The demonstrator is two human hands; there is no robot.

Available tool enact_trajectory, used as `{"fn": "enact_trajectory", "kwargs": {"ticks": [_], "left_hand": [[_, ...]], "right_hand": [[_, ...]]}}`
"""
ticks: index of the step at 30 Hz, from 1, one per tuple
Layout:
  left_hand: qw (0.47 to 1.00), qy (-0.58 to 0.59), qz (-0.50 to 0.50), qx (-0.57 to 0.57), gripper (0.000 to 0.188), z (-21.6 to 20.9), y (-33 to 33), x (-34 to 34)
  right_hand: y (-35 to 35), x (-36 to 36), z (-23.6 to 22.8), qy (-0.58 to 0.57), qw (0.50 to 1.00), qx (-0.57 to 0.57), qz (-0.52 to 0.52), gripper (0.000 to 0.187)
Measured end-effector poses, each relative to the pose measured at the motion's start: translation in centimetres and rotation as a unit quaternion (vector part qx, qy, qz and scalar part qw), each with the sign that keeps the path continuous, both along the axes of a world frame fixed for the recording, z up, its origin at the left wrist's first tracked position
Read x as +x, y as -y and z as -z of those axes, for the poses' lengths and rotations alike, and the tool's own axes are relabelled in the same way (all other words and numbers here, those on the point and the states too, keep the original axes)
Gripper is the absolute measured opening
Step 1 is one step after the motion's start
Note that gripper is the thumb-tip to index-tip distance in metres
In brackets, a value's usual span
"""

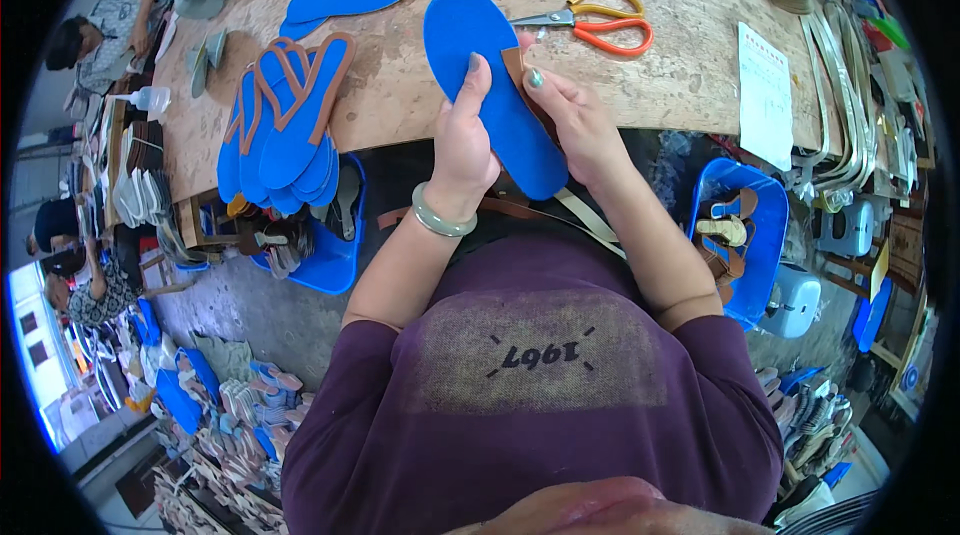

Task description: The person assembles blue slipper soles by attaching brown straps. They pick up a blue sole, wrap a brown strap around the edges, and use scissors to trim the excess strap. The person repeats this process for multiple soles, handling the materials and tools with both hands.

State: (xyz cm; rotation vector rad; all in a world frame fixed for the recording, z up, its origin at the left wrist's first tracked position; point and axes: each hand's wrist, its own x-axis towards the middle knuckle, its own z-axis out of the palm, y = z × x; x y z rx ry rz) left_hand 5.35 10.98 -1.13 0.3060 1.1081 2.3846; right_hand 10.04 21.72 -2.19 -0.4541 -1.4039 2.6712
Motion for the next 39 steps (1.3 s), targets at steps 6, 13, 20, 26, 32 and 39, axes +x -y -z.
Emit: {"fn": "enact_trajectory", "kwargs": {"ticks": [6,13,20,26,32,39], "left_hand": [[0.998,0.048,-0.023,0.038,0.040,0.2,0.6,-0.3],[0.997,-0.014,-0.066,0.030,0.035,-0.9,1.4,0.0],[0.997,-0.044,-0.060,0.020,0.035,-1.3,1.6,0.2],[0.997,-0.026,-0.059,0.033,0.034,-1.7,1.3,0.3],[0.996,-0.050,-0.077,-0.014,0.034,-1.6,1.0,0.5],[0.998,-0.039,-0.047,-0.029,0.036,-1.1,1.0,1.0]], "right_hand": [[-0.5,0.5,0.5,0.006,0.987,0.156,0.036,0.022],[0.7,1.2,0.6,-0.028,0.996,0.079,-0.015,0.019],[-0.3,1.3,-0.5,-0.026,0.994,0.090,-0.049,0.019],[-0.3,1.1,-0.3,-0.052,0.992,0.108,-0.033,0.019],[-0.3,1.3,-0.6,-0.031,0.995,0.093,-0.037,0.018],[-0.7,1.5,-0.5,-0.074,0.924,0.372,-0.050,0.017]]}}
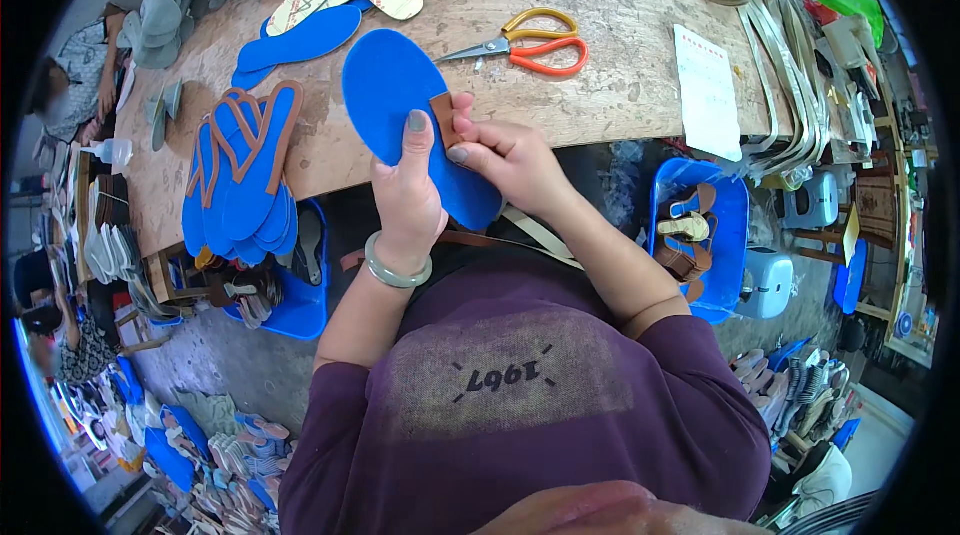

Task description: The person assembles blue slipper soles by attaching brown straps. They pick up a blue sole, wrap a brown strap around the edges, and use scissors to trim the excess strap. The person repeats this process for multiple soles, handling the materials and tools with both hands.

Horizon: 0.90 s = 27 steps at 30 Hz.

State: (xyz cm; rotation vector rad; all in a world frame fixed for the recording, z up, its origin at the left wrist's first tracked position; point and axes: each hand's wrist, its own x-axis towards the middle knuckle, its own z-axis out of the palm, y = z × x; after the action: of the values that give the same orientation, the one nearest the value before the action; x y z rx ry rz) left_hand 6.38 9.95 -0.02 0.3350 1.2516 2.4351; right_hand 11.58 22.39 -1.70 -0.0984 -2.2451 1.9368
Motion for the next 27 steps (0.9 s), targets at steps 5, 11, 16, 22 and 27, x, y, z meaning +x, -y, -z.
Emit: {"fn": "enact_trajectory", "kwargs": {"ticks": [5,11,16,22,27], "left_hand": [[0.997,0.043,0.051,0.033,0.040,-0.2,-0.6,-0.1],[0.988,0.110,0.096,0.048,0.033,0.3,-0.6,-1.2],[0.965,0.148,0.218,-0.023,0.029,0.3,1.2,-3.7],[0.978,0.022,0.166,-0.121,0.026,1.5,0.9,-2.2],[0.996,0.040,0.075,0.026,0.030,1.0,0.9,-2.8]], "right_hand": [[-1.7,-0.2,0.7,-0.074,0.983,0.156,-0.054,0.020],[-1.9,-2.1,-0.2,0.009,0.985,-0.125,-0.116,0.023],[-2.8,-2.6,-0.5,0.031,0.981,-0.136,-0.137,0.027],[-2.8,-4.5,0.5,-0.094,0.993,0.074,0.011,0.033],[-0.8,-1.8,0.2,-0.005,0.991,-0.123,0.055,0.036]]}}
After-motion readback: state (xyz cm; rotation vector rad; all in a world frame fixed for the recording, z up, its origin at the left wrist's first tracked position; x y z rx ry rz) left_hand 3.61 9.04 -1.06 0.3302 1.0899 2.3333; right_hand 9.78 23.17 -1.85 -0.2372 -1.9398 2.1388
